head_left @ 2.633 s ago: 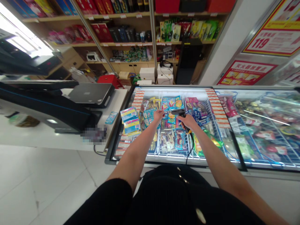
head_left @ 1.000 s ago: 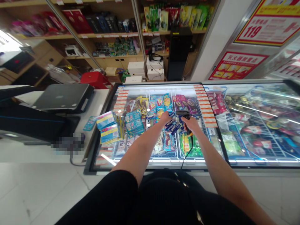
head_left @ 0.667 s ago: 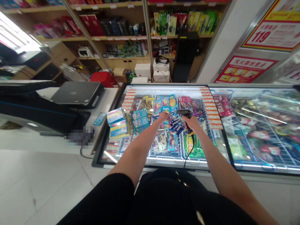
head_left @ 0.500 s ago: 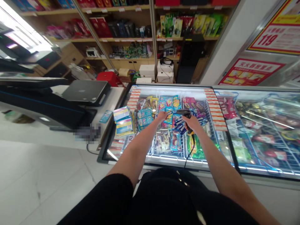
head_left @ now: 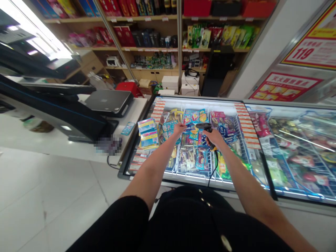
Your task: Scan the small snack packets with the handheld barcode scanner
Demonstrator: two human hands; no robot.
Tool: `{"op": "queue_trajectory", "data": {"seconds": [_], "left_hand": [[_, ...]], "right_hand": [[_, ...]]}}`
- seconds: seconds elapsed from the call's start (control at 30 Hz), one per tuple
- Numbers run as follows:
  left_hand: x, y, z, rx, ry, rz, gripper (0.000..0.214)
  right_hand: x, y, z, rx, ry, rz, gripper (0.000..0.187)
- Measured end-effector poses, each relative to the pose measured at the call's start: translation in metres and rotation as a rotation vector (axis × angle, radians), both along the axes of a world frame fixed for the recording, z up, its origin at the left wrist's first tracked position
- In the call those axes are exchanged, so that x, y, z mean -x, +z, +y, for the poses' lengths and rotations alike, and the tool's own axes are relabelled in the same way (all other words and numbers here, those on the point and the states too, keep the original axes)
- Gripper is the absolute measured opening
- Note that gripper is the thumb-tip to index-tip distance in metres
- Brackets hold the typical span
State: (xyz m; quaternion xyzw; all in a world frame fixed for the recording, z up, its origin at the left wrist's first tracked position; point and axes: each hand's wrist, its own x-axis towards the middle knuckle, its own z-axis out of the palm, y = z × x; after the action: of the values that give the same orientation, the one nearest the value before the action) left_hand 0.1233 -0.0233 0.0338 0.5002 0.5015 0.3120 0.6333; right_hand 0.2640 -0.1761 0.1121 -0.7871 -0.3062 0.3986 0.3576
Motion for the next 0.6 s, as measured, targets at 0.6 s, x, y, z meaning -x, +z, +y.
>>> {"op": "queue_trajectory", "data": {"seconds": [0.6], "left_hand": [[0.019, 0.018, 0.006, 0.455, 0.081, -0.263, 0.017]], "right_hand": [[0.022, 0.009, 0.007, -0.009, 0.032, -0.035, 0.03]]}}
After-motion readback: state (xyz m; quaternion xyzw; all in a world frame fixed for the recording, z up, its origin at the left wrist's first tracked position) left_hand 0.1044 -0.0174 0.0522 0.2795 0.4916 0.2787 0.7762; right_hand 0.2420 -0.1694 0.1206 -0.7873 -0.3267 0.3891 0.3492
